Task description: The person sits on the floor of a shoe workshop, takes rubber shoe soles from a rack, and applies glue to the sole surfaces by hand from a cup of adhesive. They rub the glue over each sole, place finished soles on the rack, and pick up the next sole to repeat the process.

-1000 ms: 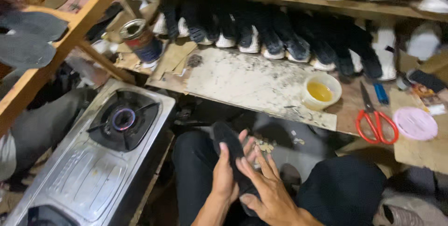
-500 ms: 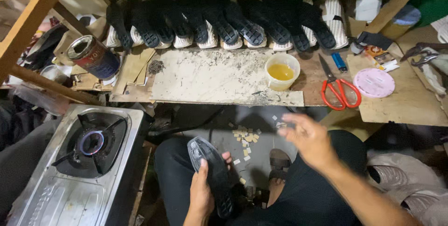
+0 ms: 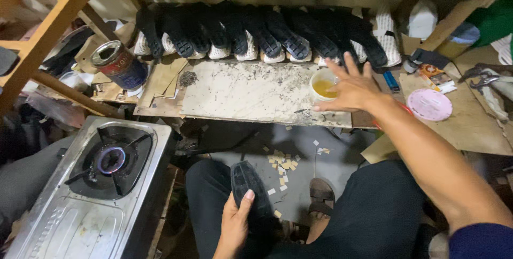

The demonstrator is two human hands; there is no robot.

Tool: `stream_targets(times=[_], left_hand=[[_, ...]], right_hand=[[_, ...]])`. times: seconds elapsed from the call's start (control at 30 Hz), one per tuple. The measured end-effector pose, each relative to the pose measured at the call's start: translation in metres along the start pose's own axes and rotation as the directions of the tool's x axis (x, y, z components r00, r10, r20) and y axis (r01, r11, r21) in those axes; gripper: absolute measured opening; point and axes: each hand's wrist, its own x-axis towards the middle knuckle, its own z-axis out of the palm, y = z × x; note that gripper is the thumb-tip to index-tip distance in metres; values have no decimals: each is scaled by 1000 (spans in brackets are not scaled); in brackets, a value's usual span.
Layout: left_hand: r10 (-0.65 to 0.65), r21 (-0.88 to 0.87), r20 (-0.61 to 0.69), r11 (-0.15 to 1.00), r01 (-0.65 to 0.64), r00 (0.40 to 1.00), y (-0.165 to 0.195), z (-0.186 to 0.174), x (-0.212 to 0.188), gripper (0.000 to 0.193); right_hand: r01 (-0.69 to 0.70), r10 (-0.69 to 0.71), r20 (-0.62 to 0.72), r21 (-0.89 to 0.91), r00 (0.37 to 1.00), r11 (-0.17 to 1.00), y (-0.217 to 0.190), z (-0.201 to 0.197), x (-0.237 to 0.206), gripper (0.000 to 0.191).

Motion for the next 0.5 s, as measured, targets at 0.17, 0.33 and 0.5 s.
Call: stream_targets(times=[0.17, 0.33, 0.5], left_hand=[[-97, -40, 21, 994, 97, 995, 21, -5, 9, 42], [-83, 149, 154, 987, 60, 985, 30, 16, 15, 45], [-75, 135, 144, 989, 55, 987, 51, 20, 19, 46]], right_hand=[[65, -47, -249, 64, 967, 996, 15, 3, 5, 83], [83, -80, -90, 30, 993, 996, 12, 11, 17, 75], [166, -113, -312, 150, 943, 975, 28, 13, 14, 48]])
